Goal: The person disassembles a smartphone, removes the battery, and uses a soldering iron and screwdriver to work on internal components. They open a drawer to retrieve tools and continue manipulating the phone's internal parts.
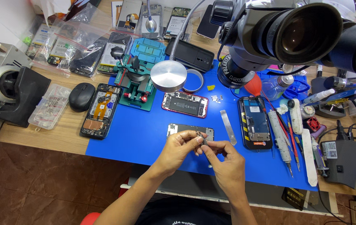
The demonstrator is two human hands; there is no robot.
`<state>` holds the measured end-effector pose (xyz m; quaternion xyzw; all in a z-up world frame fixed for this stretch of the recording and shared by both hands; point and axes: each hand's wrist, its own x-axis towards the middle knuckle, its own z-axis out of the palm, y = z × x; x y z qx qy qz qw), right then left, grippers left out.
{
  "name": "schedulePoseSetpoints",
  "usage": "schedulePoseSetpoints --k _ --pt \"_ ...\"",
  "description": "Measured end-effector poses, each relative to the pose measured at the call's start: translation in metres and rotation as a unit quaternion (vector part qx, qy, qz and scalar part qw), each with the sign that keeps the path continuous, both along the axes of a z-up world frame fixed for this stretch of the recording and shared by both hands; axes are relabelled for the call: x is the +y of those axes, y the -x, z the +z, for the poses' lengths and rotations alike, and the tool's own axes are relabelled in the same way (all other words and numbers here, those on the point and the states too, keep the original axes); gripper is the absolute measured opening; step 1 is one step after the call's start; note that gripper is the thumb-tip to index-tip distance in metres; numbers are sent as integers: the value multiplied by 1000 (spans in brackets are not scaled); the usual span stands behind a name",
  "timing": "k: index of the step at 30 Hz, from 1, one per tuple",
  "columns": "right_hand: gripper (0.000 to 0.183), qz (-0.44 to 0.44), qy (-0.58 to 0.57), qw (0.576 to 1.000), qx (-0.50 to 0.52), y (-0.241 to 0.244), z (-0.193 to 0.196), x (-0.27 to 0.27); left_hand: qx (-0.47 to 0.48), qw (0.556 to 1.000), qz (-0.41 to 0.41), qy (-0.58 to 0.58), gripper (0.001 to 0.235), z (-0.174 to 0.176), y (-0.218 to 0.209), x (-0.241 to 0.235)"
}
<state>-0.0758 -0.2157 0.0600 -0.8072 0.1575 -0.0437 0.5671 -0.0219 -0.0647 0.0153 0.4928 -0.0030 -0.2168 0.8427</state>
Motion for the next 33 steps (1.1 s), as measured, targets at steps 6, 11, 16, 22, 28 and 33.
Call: schedulePoseSetpoints --k 6,11,16,22,28,33 --pt "36 15 30 993 114 2 9 -3 -35 999 19 -27 24 3 6 0" --pt "29 67 42 989 125 0 4 -17 -165 972 1 -166 28 12 0 4" --pt "29 7 200 976 88 -16 23 -53 -411 792 2 -452 74 11 -20 19" --pt "30 -32 213 976 -32 -14 22 -72 -495 593 -107 -626 93 -5 -22 4" --pt "30 -46 181 982 -14 -2 13 -77 -504 577 -142 -627 97 -7 -41 -3" --pt "33 -61 166 983 48 2 19 -75 -453 609 -218 -614 84 14 -45 -5"
